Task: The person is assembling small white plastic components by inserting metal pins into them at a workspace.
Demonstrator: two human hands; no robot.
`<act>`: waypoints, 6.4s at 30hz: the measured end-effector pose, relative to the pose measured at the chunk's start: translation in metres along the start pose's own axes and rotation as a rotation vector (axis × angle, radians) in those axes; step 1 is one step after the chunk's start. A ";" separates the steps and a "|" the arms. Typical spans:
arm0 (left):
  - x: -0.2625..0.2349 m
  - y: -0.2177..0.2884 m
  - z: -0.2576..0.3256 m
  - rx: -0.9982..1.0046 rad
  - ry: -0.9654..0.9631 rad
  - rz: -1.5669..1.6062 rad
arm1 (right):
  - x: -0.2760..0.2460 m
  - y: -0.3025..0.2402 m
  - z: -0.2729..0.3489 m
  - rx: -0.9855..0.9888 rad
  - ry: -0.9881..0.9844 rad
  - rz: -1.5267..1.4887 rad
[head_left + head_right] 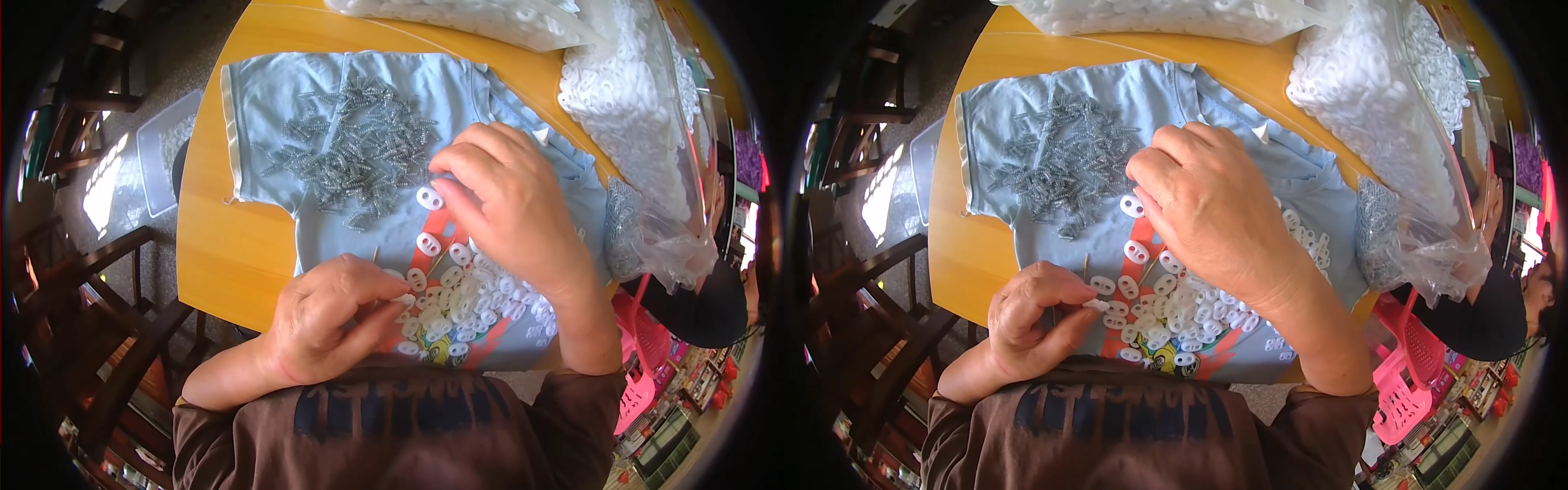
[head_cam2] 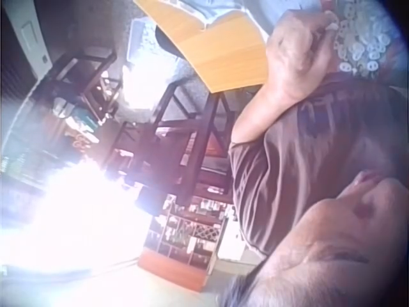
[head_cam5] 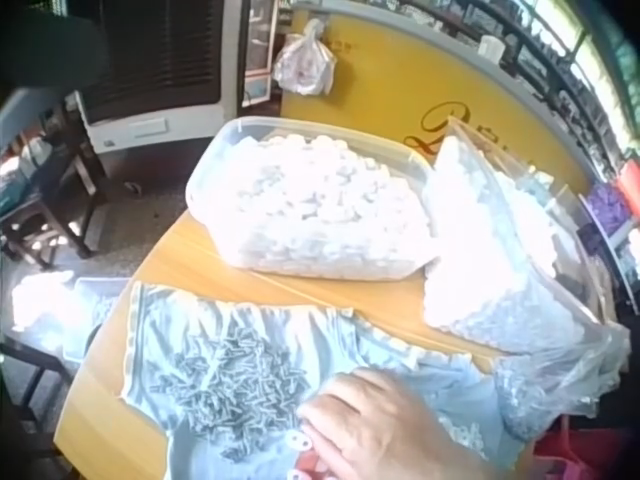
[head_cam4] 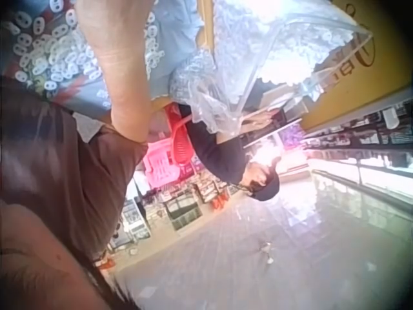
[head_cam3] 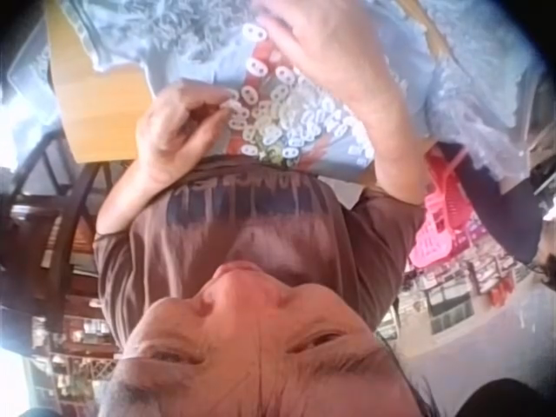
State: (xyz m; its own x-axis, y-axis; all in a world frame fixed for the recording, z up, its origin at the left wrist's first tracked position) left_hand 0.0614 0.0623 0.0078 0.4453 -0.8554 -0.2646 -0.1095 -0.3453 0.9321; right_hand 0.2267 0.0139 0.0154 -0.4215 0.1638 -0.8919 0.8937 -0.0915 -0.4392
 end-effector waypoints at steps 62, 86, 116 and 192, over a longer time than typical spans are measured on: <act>-0.008 0.016 -0.019 -0.024 0.050 0.036 | -0.001 -0.036 0.056 0.584 -0.074 -1.387; 0.010 -0.008 0.001 -0.354 0.250 0.813 | 0.009 -0.033 0.056 0.505 -0.043 -1.452; 0.005 -0.004 0.002 -0.299 0.228 0.458 | 0.003 -0.038 0.046 0.258 0.087 -0.799; 0.005 -0.004 0.008 -0.243 0.289 1.006 | 0.015 -0.058 0.051 0.621 -0.099 -1.540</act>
State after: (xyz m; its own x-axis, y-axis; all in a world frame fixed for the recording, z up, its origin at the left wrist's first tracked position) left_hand 0.0570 0.0568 0.0010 0.4462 -0.5694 0.6904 -0.3779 0.5794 0.7221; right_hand 0.1607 -0.0287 0.0217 -0.8217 0.4090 0.3970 -0.5243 -0.2694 -0.8078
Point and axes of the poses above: each hand's wrist, its own z-axis away from the middle knuckle, its own x-axis out of the palm, y = z × x, the point moved 5 cm from there along -z, towards the middle knuckle, and after that the axes turned 6 degrees about x, right-handed, at the moved point
